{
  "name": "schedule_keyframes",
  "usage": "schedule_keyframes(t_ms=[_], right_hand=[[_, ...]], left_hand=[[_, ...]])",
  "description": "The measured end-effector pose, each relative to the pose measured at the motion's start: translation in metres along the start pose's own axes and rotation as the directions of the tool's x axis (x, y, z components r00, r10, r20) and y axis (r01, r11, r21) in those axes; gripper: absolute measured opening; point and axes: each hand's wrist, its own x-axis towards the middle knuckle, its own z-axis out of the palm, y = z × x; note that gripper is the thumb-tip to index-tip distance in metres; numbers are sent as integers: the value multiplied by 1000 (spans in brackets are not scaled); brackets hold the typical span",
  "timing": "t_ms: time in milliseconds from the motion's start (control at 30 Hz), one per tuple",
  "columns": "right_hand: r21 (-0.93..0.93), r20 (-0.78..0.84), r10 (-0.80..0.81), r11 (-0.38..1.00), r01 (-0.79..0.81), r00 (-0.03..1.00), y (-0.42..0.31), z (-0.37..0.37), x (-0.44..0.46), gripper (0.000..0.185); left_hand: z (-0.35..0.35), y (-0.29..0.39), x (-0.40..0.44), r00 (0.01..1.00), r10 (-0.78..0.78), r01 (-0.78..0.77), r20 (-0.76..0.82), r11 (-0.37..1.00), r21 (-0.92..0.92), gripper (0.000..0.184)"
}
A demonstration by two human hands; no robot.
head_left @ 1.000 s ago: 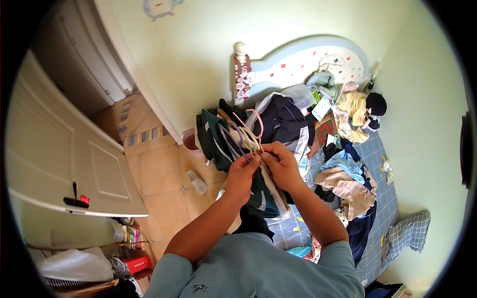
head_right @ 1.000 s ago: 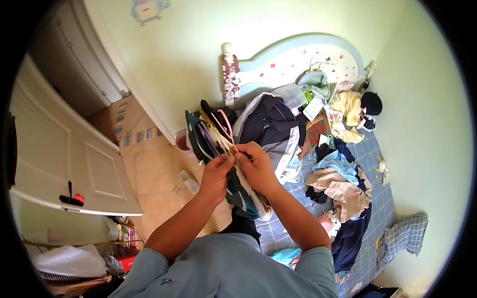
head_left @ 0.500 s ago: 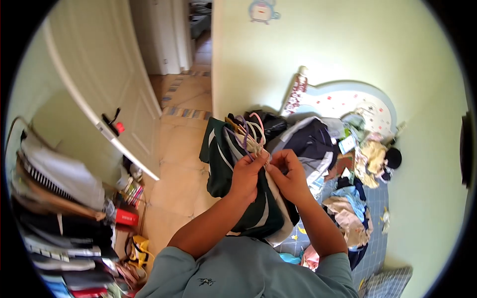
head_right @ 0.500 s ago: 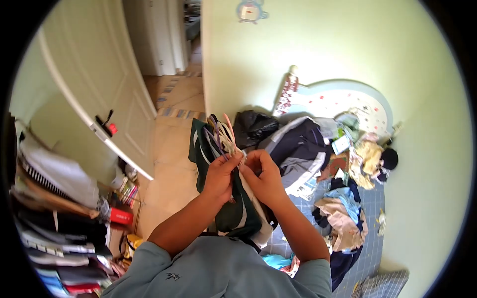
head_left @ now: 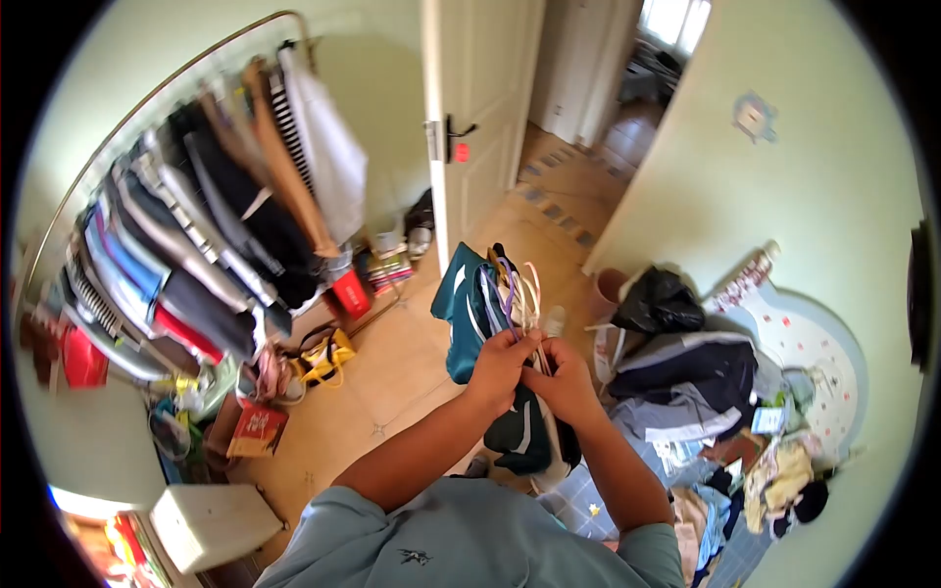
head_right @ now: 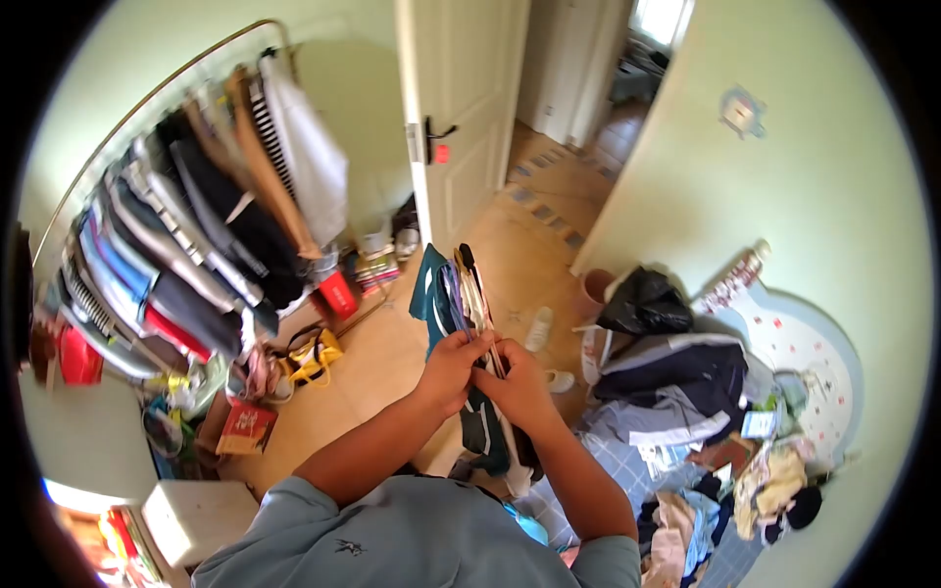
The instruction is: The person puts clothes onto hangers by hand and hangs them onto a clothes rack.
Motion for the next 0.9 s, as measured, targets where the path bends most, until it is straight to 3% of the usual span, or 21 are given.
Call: schedule_keyframes(t_ms=[100,300,433,633,900], right_hand=[[-55,153,35,998,-27,988,-32,54,-4,25],[29,338,-141,990,139,931,-45,187,-26,22],[97,444,-92,994,55,891,-100,280,-59,17],[254,608,-158,967,-2,778,-171,421,-111,12],[488,729,-362,870,-70,581,-241,590,-131,16]], left_hand=[[-48,27,-39,998,53,-55,-45,998,-35,20],[-145,93,-146,986,113,-128,-122,985,-119,21],[-217,131,-232,945,295,-319,-140,926,-200,16],[-295,197,-350,787,532,-563,-313,826,-10,6],[-391,292,-452,539,731,-735,-418,651,191,17]])
